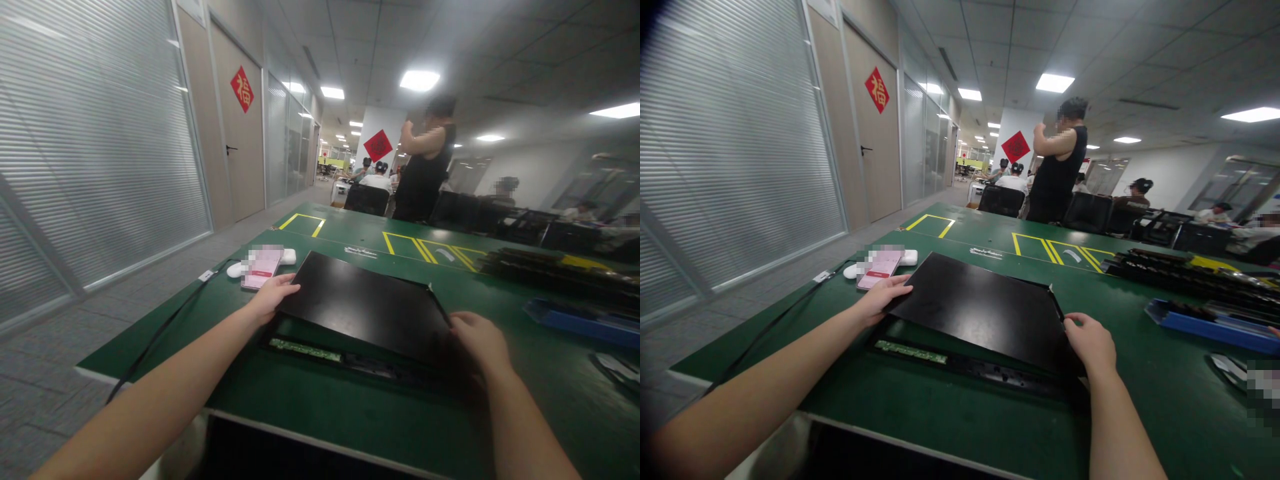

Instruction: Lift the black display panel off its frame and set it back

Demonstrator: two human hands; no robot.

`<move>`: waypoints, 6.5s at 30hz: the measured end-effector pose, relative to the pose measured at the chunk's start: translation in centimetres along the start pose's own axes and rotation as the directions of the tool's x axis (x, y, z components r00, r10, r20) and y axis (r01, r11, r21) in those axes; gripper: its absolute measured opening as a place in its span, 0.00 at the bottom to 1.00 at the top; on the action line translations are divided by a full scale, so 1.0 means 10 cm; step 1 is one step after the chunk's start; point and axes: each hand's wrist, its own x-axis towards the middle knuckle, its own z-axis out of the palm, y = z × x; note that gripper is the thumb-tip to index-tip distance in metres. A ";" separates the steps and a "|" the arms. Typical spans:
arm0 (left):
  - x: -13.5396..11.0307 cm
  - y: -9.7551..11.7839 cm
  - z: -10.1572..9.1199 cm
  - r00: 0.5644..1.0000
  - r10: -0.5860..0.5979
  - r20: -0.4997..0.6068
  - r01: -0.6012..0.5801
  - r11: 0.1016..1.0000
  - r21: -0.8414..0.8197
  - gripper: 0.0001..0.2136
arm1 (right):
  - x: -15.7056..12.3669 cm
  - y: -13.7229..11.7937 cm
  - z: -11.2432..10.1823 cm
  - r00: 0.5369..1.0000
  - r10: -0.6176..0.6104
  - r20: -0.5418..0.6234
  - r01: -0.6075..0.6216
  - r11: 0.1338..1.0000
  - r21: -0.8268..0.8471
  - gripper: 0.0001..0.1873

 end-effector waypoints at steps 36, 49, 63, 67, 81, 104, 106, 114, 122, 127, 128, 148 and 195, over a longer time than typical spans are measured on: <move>-0.03 -0.03 0.06 0.994 0.059 -0.091 -0.039 0.978 0.205 0.16 | 0.00 0.00 -0.01 0.997 -0.064 0.031 0.067 0.992 -0.111 0.22; -0.02 -0.04 0.05 0.995 0.069 -0.079 -0.050 0.974 0.220 0.16 | 0.02 0.03 0.00 0.996 -0.076 0.057 0.081 0.991 -0.107 0.21; 0.00 -0.06 0.05 0.993 0.083 -0.087 -0.060 0.971 0.233 0.16 | -0.01 0.00 -0.03 0.998 -0.009 0.058 0.010 1.000 -0.019 0.19; -0.03 -0.03 0.07 0.991 0.082 -0.101 -0.054 0.966 0.253 0.15 | 0.00 0.02 -0.02 0.998 -0.017 0.062 0.017 1.000 -0.007 0.19; -0.06 0.01 0.09 0.991 0.085 -0.107 -0.048 0.950 0.310 0.15 | 0.04 0.07 0.01 0.998 -0.031 0.046 0.032 0.999 -0.019 0.19; -0.04 0.00 0.05 0.995 0.072 -0.073 -0.052 0.968 0.245 0.18 | 0.02 0.04 -0.01 0.999 0.007 0.041 -0.009 0.999 0.044 0.18; -0.04 0.00 0.03 0.995 0.079 -0.061 -0.063 0.971 0.229 0.18 | 0.03 0.04 0.00 0.999 0.001 0.036 -0.002 0.999 0.049 0.18; -0.03 0.02 0.01 0.993 0.110 -0.045 -0.095 0.963 0.252 0.19 | 0.05 0.06 0.01 0.999 0.016 0.034 -0.018 0.998 0.062 0.17; 0.01 -0.01 -0.05 0.975 0.202 -0.094 -0.142 0.890 0.434 0.15 | 0.02 0.06 0.01 1.000 0.007 0.016 -0.008 0.997 0.081 0.18; 0.02 -0.02 -0.07 0.952 0.286 -0.109 -0.148 0.742 0.653 0.08 | 0.02 0.06 0.01 0.999 0.037 0.025 -0.039 0.995 0.096 0.18; 0.03 -0.03 -0.08 0.948 0.301 -0.102 -0.152 0.712 0.686 0.07 | 0.02 0.05 0.01 0.998 0.046 0.034 -0.049 0.994 0.100 0.19; 0.09 -0.06 -0.14 0.935 0.349 0.063 -0.227 0.453 0.862 0.04 | 0.03 0.07 0.01 0.997 0.054 0.056 -0.061 0.989 0.133 0.18; 0.15 -0.11 -0.21 0.915 0.346 0.207 -0.224 0.008 0.975 0.20 | 0.06 0.09 0.02 0.998 0.050 0.032 -0.053 0.991 0.123 0.17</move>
